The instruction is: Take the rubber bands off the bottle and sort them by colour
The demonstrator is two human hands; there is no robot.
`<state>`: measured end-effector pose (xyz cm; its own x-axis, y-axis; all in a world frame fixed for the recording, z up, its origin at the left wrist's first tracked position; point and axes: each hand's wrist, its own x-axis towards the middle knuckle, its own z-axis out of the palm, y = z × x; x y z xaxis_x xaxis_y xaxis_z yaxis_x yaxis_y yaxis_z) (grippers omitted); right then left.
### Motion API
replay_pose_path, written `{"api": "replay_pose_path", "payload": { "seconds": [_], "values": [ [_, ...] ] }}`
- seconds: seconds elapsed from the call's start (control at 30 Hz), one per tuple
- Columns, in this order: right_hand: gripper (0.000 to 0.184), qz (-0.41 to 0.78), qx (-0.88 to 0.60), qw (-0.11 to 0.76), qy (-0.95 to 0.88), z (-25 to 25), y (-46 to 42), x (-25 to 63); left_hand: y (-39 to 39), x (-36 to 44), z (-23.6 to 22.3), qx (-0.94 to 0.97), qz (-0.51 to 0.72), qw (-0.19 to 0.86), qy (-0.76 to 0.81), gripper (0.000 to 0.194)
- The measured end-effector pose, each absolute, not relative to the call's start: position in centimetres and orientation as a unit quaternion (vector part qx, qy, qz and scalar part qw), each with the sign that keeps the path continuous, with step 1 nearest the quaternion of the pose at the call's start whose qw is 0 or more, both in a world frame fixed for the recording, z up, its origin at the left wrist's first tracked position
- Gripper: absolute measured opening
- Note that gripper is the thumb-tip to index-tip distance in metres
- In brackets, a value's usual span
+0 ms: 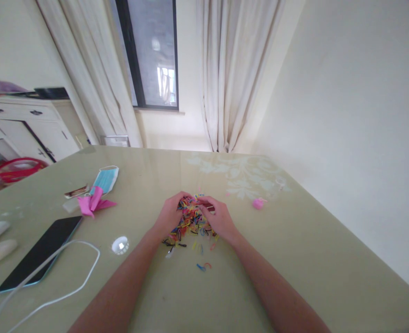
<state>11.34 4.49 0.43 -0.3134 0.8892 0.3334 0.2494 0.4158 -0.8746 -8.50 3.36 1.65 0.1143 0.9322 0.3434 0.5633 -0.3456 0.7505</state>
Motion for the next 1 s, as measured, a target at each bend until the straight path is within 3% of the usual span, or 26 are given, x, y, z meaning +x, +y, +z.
{"api": "replay_pose_path", "payload": {
  "seconds": [0.57,0.83,1.0],
  "values": [
    [0.024,0.357,-0.416,0.411,-0.728,0.24,4.45,11.11,3.49,-8.16,1.24,0.708,0.355,0.197,0.578,0.037],
    [0.025,0.372,-0.414,0.417,-0.719,0.28,4.53,11.37,3.61,-7.98,1.06,0.711,0.319,0.147,0.609,0.014],
    [0.023,0.364,-0.415,0.42,-0.72,0.56,4.41,11.45,3.56,-7.63,1.33,0.712,0.329,0.149,0.602,0.034]
  ]
}}
